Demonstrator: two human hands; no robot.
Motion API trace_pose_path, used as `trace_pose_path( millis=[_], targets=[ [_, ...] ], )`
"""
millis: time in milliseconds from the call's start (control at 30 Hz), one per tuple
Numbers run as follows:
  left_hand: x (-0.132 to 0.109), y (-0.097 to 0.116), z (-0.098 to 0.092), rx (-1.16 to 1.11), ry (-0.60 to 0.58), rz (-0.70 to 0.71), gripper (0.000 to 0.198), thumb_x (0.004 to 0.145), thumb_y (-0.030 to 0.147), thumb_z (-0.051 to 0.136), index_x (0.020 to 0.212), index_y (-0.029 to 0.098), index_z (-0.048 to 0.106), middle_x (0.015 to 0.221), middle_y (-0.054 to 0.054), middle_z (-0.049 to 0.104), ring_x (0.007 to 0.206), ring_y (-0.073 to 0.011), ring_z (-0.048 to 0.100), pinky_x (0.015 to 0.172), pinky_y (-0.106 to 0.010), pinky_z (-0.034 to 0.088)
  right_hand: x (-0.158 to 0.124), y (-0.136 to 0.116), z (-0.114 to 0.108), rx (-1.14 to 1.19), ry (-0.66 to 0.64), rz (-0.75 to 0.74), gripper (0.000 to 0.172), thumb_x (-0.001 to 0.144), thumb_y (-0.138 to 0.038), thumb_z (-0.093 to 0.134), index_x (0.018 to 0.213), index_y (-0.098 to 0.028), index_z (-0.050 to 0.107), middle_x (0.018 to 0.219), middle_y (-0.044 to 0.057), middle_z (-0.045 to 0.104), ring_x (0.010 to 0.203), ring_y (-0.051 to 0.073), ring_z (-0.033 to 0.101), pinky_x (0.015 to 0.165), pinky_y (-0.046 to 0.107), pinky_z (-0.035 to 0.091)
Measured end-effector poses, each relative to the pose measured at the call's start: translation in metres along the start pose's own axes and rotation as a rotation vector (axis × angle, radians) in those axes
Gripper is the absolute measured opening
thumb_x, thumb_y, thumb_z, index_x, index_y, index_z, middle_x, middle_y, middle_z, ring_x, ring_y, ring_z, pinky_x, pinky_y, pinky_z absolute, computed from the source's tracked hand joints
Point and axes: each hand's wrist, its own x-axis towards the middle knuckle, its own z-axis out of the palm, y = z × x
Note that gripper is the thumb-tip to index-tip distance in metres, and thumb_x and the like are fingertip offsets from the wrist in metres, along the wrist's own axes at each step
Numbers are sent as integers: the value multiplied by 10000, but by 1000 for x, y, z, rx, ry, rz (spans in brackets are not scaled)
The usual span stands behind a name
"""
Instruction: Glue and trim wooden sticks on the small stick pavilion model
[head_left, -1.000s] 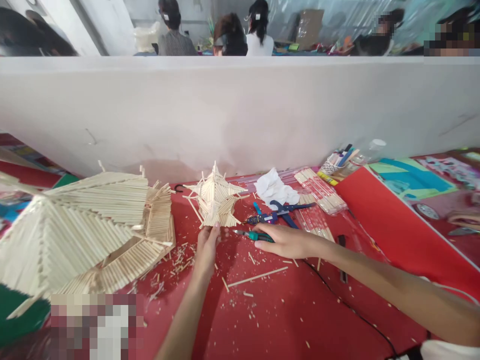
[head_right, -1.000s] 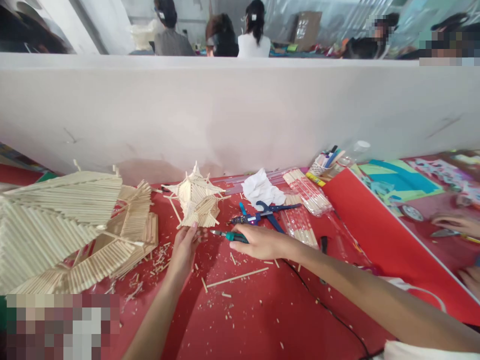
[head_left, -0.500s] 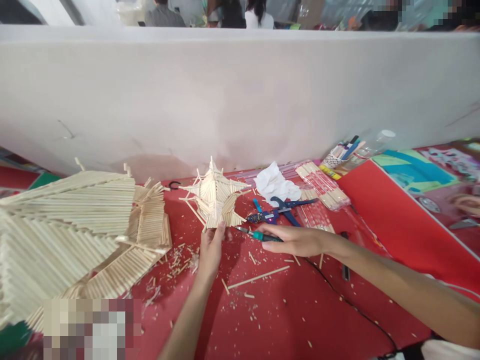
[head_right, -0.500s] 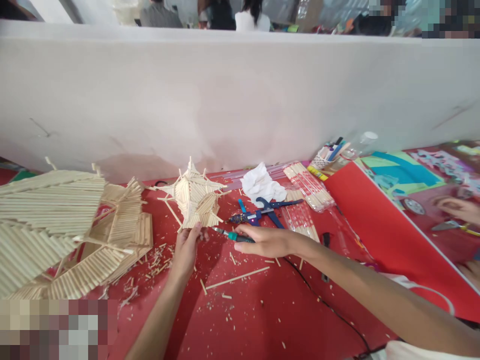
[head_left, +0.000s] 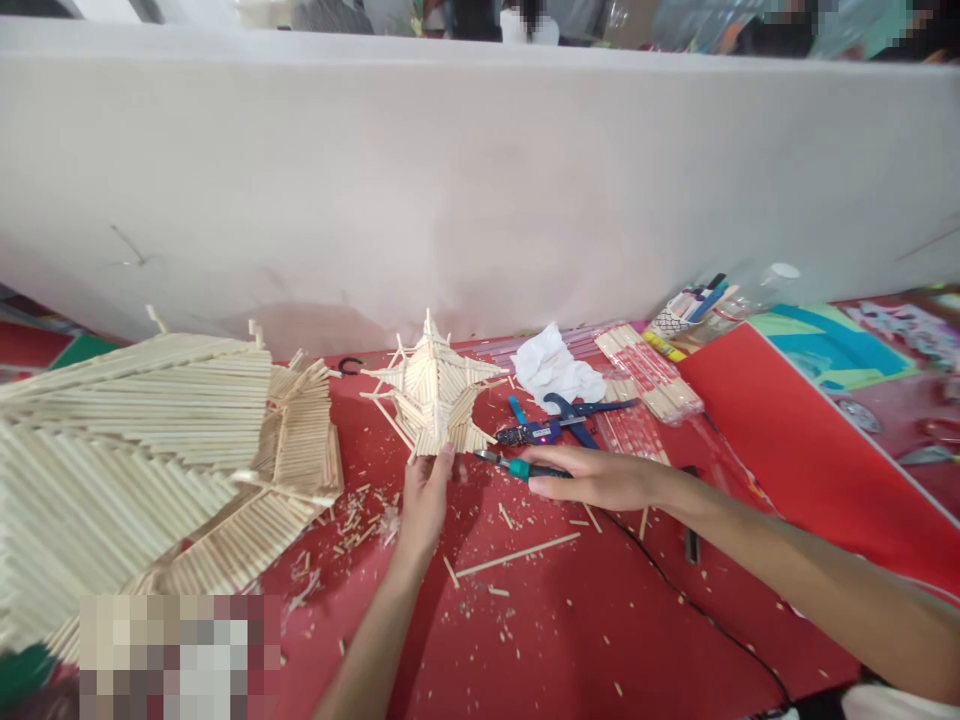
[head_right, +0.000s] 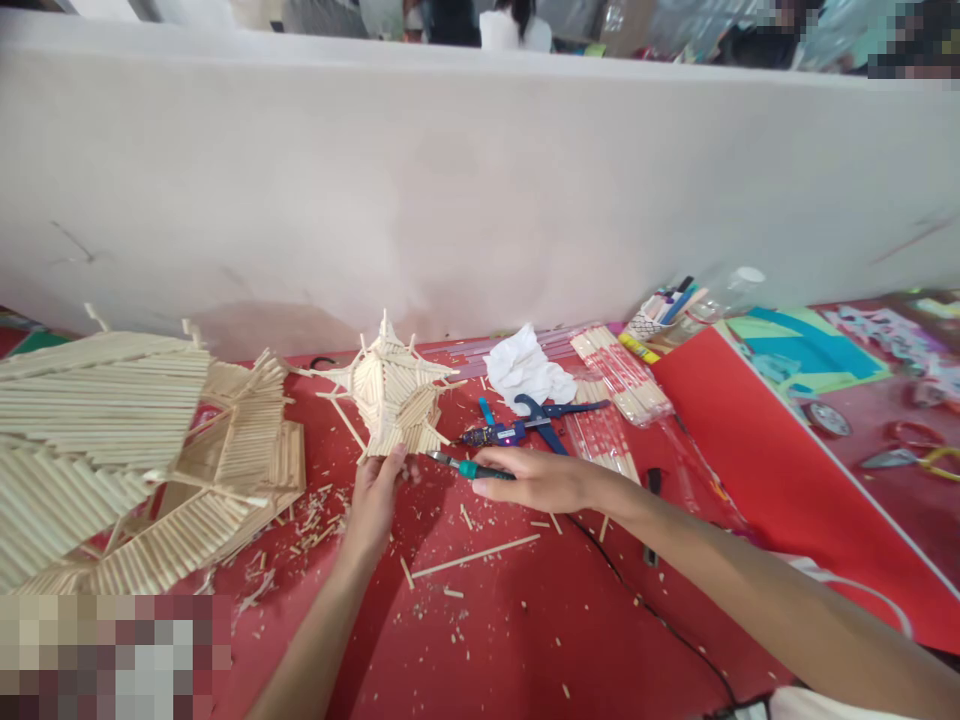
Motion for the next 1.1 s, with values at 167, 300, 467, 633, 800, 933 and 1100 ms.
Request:
trace_pose_path(
  millis=[167, 300, 467, 633, 800, 933, 1100],
  targets=[
    [1, -2, 0, -34, -13, 11, 401, 854, 551, 630, 679, 192, 599, 614, -1, 602, 610, -157, 547, 651, -279, 438, -4, 3, 0, 2, 37, -6, 684, 899, -641, 503, 1426, -209, 561, 1352, 116, 617, 1266, 341, 540, 1071, 432, 432],
    [0, -2, 0, -37, -9, 13, 400, 853, 545, 635, 674, 188, 603, 616, -4, 607, 610, -157, 553, 646, -279, 441, -5, -1, 1, -1, 42, -17, 667, 908, -633, 489, 1421, -213, 568, 1298, 117, 641, 1173, 330, 592, 1042, 458, 451],
    [0, -2, 1, -50, 3, 9, 408, 830, 561, 650, 679, 185, 600, 611, -2, 604, 605, -154, 548, 633, -275, 435, -6, -5, 2, -10, 31, 12, 658, 918, -632, 478, 1397, -190, 566, 1171, 110, 671, 1033, 276, 636, 965, 405, 478],
    [0, -1, 1, -49, -17, 13, 428, 836, 578, 632, 661, 190, 587, 606, -2, 590, 602, -154, 543, 631, -278, 427, -4, -4, 2, 3, 25, 3, 595, 942, -614, 471, 1331, -178, 579, 1071, 87, 677, 961, 238, 632, 893, 352, 481],
    [1, -2, 0, -48, -15, 14, 439, 825, 591, 635, 652, 190, 592, 598, -2, 586, 595, -155, 535, 624, -279, 423, -2, -6, 1, -10, 18, -26, 562, 948, -613, 460, 1227, -154, 625, 1047, 87, 682, 962, 239, 624, 871, 344, 475],
    [1, -5, 0, -54, -12, 22, 423, 843, 569, 625, 668, 186, 595, 608, 2, 587, 603, -151, 538, 628, -274, 421, -2, -4, 1, -35, 34, -28, 590, 946, -614, 464, 1303, -166, 607, 1188, 105, 673, 1073, 270, 618, 957, 371, 456],
    [1, -8, -1, -50, -11, 24, 405, 864, 542, 611, 681, 182, 582, 620, 4, 586, 614, -148, 539, 635, -271, 422, -3, -1, 2, -75, 80, -24, 623, 937, -616, 484, 1378, -186, 577, 1395, 117, 598, 1282, 325, 529, 1085, 428, 389]
  ],
)
